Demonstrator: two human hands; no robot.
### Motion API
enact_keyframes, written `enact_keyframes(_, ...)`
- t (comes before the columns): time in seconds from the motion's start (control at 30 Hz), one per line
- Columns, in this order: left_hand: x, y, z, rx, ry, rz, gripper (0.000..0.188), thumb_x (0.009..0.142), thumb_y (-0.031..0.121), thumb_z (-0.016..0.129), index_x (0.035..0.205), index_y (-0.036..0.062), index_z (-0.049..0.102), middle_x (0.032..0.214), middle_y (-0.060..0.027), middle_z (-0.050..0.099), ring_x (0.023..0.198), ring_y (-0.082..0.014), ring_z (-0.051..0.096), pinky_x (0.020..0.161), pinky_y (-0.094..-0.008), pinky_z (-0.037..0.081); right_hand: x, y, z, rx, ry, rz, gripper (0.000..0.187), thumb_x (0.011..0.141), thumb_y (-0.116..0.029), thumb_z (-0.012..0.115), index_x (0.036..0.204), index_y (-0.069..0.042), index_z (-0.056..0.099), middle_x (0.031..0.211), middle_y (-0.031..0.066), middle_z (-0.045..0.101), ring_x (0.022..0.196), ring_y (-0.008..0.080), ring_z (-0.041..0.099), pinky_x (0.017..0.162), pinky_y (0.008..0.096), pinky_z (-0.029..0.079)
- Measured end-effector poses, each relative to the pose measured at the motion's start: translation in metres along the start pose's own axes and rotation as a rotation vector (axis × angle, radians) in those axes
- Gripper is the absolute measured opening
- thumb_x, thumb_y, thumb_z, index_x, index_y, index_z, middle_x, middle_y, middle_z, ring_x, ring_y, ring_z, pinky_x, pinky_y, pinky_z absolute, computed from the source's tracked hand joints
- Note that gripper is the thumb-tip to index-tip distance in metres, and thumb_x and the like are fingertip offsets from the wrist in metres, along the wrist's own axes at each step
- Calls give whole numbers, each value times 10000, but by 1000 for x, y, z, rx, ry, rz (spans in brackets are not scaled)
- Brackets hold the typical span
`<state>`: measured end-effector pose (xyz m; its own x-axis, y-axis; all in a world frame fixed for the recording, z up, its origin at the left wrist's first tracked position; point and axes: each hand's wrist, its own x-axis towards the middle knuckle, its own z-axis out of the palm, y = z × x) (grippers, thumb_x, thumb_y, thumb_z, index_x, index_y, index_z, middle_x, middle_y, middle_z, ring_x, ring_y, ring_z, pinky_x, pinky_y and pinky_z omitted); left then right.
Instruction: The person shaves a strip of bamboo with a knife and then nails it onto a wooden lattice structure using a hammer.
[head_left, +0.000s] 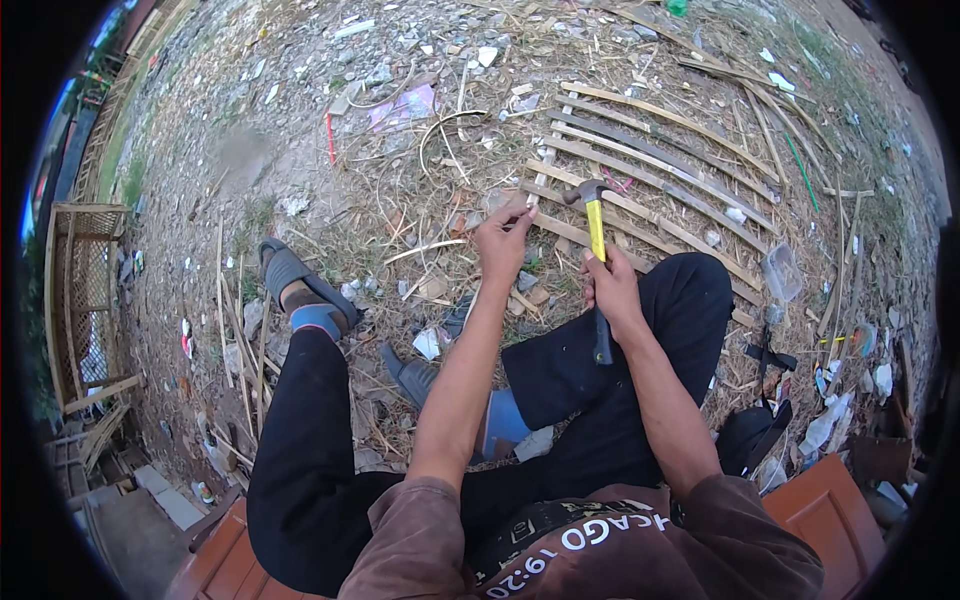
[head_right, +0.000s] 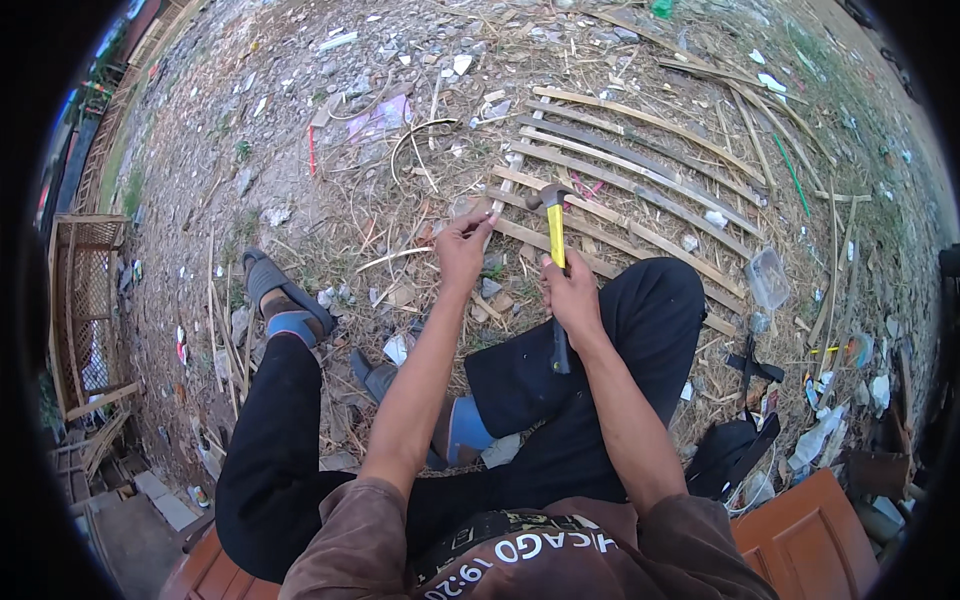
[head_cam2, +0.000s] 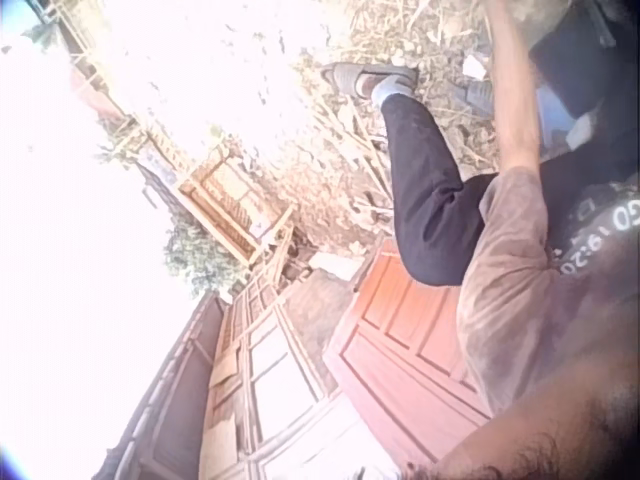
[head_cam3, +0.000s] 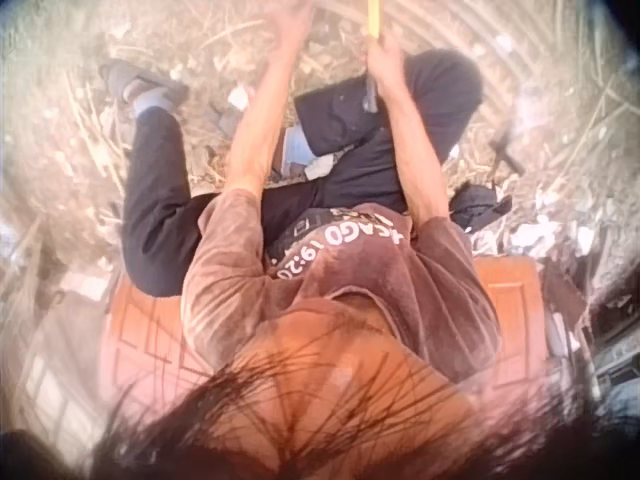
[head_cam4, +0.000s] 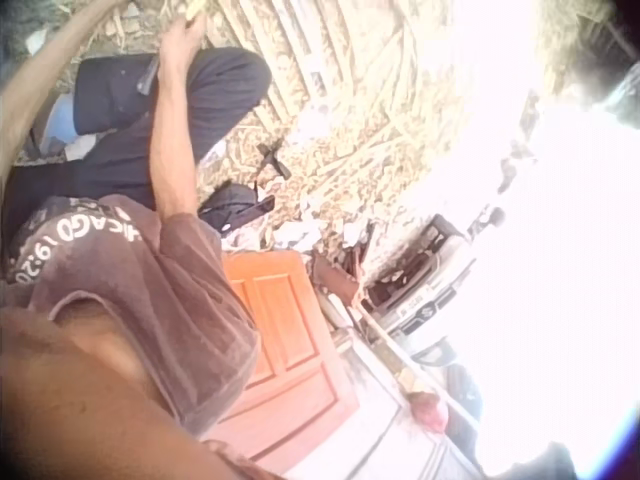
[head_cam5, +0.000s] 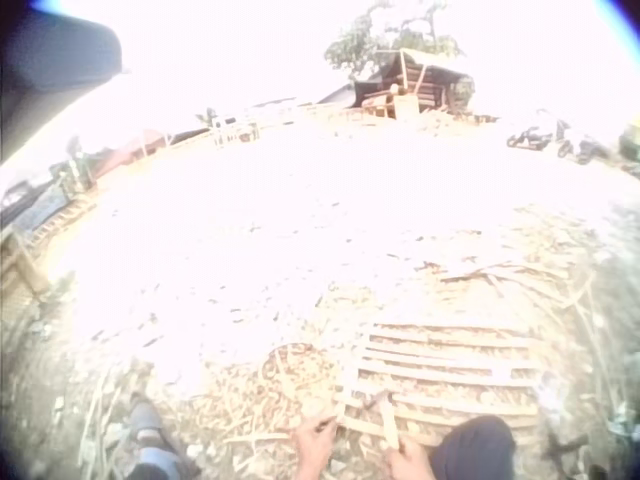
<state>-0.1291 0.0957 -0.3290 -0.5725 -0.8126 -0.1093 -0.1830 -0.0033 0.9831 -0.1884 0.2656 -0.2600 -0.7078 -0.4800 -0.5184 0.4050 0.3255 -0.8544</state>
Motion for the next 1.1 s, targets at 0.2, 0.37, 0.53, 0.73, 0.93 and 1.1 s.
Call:
enact_keyframes(0.2, 5, 7, 15, 170, 62, 173, 248, 839, 164, 725, 1043, 24, 723, 789, -133, 714, 694, -178, 659, 661, -319, 502, 40, 20, -10, -24, 215, -166, 196, 1029, -212, 511, 1118, -43, 552, 782, -1, 564, 633, 50, 498, 563, 232, 423)
enact_keyframes(0.37, -3, 6, 11, 255, 118, 333, 211, 845, 125, 685, 1018, 5, 697, 919, -182, 703, 809, -333, 676, 742, -405, 513, 56, 36, -5, -60, 207, -166, 198, 1028, -203, 508, 1097, -36, 588, 771, -8, 559, 671, 55, 500, 592, 225, 406)
enact_keyframes(0.53, -3, 0, 16, 243, 112, 305, 208, 842, 111, 681, 1024, 12, 692, 941, -184, 693, 871, -352, 658, 786, -424, 505, 63, 37, -9, -35, 190, -166, 202, 1028, -213, 513, 1093, -35, 584, 768, -9, 557, 661, 53, 490, 587, 220, 402)
enact_keyframes(0.73, -3, 5, 18, 259, 122, 303, 191, 848, 118, 681, 1005, 10, 684, 903, -173, 678, 858, -357, 629, 772, -442, 487, 73, 31, -11, -55, 189, -161, 187, 1026, -227, 522, 1048, -45, 558, 756, -11, 548, 635, 51, 470, 561, 222, 398)
enact_keyframes(0.93, -1, -5, 18, 304, 130, 413, 153, 861, 100, 656, 980, 2, 656, 892, -177, 650, 862, -385, 607, 759, -461, 477, 77, 33, -11, 9, 164, -129, 184, 1023, -224, 525, 1093, -57, 549, 754, -10, 538, 616, 46, 463, 529, 218, 404)
enact_keyframes(1.1, -2, -11, 20, 239, 181, 426, 158, 870, 72, 628, 1011, -1, 632, 892, -190, 643, 866, -395, 604, 770, -467, 476, 72, 31, -6, 21, 170, -118, 166, 1019, -218, 530, 1081, -65, 549, 742, -11, 522, 609, 49, 458, 533, 223, 414)
